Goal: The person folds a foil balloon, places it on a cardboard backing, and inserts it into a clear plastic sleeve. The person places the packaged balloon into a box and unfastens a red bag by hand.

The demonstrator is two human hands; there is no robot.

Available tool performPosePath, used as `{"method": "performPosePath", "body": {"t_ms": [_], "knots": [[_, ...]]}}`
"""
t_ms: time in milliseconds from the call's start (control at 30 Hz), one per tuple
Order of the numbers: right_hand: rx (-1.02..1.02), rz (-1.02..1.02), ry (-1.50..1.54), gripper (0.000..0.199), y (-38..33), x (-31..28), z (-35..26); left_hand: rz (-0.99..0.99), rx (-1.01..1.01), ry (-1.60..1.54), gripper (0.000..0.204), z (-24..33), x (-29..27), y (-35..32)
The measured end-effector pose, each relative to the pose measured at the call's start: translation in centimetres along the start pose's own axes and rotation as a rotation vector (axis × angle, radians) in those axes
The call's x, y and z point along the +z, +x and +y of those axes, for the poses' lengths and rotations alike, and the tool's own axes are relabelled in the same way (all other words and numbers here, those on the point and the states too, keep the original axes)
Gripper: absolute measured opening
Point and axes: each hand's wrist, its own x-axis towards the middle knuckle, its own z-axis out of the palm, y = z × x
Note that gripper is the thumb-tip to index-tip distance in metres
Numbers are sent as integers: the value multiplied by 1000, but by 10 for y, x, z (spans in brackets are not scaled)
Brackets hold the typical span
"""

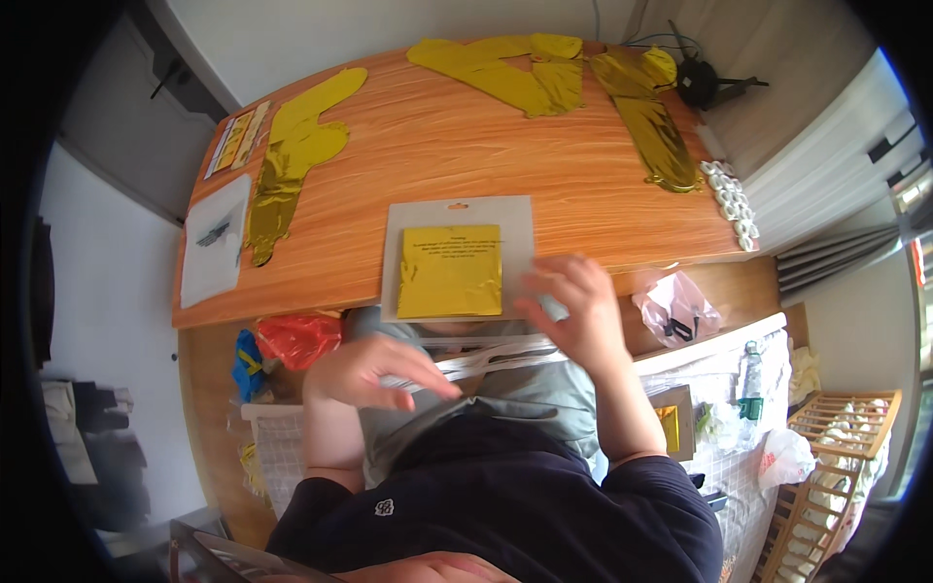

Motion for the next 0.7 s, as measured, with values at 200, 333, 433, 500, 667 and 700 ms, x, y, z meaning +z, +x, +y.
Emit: {"method": "performPosePath", "body": {"t_ms": [200, 333, 433, 500, 667, 700], "knots": [[163, 320, -361, 17, 47, -75, 124, 483, -109, 1010, 49, -15, -33, 42], [360, 271, -532, 19, 90, -120, 251, 304, -308, 1125, 60, -39, -32, 59], [494, 239, -753, 23, 110, -127, 314, 318, -329, 1146, 64, -49, -33, 75], [579, 130, -789, 24, 128, -131, 328, 344, -394, 1148, 65, -50, -31, 75], [673, -29, -953, 23, 148, -111, 332, 480, -420, 1184, 68, -61, -30, 80], [666, -35, -943, 23, 150, -110, 332, 482, -424, 1176, 68, -62, -30, 81]]}}
